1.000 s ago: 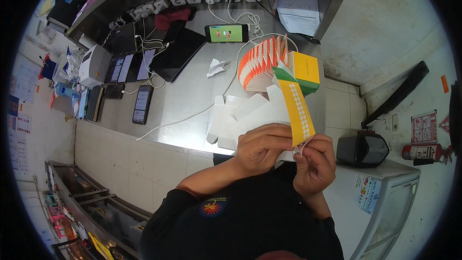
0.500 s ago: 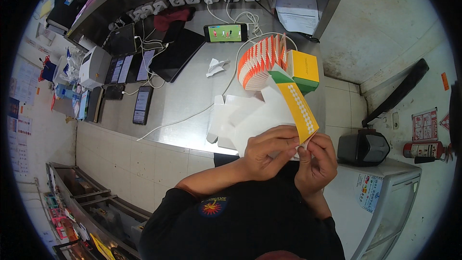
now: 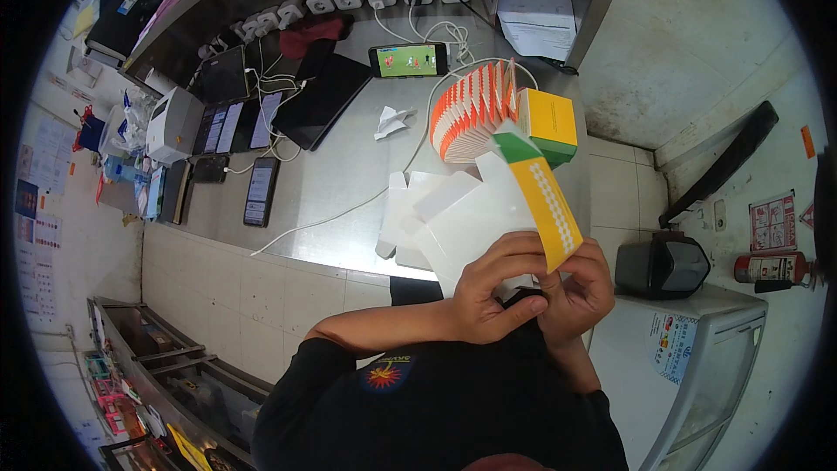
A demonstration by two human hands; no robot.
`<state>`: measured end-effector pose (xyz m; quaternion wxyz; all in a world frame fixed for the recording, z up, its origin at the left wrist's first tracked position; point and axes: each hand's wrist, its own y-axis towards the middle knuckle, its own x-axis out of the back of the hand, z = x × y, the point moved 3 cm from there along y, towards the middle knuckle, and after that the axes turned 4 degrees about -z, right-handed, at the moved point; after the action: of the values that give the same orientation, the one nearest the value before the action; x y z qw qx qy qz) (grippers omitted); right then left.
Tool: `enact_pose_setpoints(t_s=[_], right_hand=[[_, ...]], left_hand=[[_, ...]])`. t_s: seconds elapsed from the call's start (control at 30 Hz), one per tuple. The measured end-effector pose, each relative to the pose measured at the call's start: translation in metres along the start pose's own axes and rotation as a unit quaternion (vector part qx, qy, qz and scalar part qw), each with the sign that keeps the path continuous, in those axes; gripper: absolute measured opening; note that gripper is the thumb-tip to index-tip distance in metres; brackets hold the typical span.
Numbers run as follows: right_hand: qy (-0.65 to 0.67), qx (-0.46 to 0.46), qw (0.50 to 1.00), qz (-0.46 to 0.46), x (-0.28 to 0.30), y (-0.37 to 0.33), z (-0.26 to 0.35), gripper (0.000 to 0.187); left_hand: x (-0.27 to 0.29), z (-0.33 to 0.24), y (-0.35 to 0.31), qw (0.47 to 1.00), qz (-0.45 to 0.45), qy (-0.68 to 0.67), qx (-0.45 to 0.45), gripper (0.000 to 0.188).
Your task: The person folds and assembles small rectangular paper boxes from flat printed sheets. They fold the sides, tuck flaps into slots, and stack completed boxes on the counter. The process is repeated for multiple boxes using orange, green, and yellow printed sheets.
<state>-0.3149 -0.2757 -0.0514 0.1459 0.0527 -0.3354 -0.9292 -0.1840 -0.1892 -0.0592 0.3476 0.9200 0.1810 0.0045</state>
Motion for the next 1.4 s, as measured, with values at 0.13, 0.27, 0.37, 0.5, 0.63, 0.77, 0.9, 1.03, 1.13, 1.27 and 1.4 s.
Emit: enact_pose_setpoints(t_s=[0.13,0.27,0.37,0.5,0.63,0.77,0.9,1.03,1.13,1.27,1.4], right_hand=[[0.001,-0.007,0.998,0.058,0.002,-0.002,-0.004,0.040],[0.053,-0.009,0.996,0.075,0.010,-0.001,-0.013,0.051],[0.163,-0.038,0.985,-0.042,0.020,0.000,-0.021,0.049],[-0.110,0.052,0.991,0.054,0.019,0.005,-0.024,0.037],[-0.136,0.175,0.959,0.175,0.006,-0.003,-0.013,0.028],[-0.083,0.172,0.967,0.168,-0.007,-0.018,-0.004,0.024],[-0.153,0.144,0.972,0.106,-0.005,-0.015,-0.007,0.021],[-0.162,0.129,0.972,0.106,-0.002,-0.011,-0.007,0.021],[-0.085,0.121,0.985,0.094,-0.002,-0.010,-0.007,0.021],[-0.095,0.120,0.984,0.092,0.001,-0.008,-0.011,0.019],[-0.141,0.140,0.972,0.126,0.008,-0.005,-0.014,0.018]], left_hand=[[0.005,-0.003,0.002,0.998,-0.053,0.020,-0.010,0.027],[0.018,-0.008,0.005,0.979,0.021,0.175,-0.103,0.016],[0.021,-0.003,0.004,0.940,0.143,0.279,-0.134,0.014],[0.017,0.016,0.002,0.956,0.125,0.265,0.013,0.037],[0.026,0.031,-0.004,0.965,-0.093,-0.094,0.225,0.044],[0.032,0.029,-0.010,0.928,-0.180,-0.148,0.291,0.045],[0.024,0.020,-0.014,0.943,-0.192,-0.093,0.253,0.034],[0.018,0.013,-0.019,0.962,-0.127,-0.077,0.231,0.023],[0.023,0.012,-0.019,0.974,-0.107,0.017,0.197,0.023],[0.026,0.006,-0.015,0.983,-0.074,0.146,0.088,0.023],[0.026,0.008,-0.019,0.983,-0.058,0.102,0.142,0.023]])
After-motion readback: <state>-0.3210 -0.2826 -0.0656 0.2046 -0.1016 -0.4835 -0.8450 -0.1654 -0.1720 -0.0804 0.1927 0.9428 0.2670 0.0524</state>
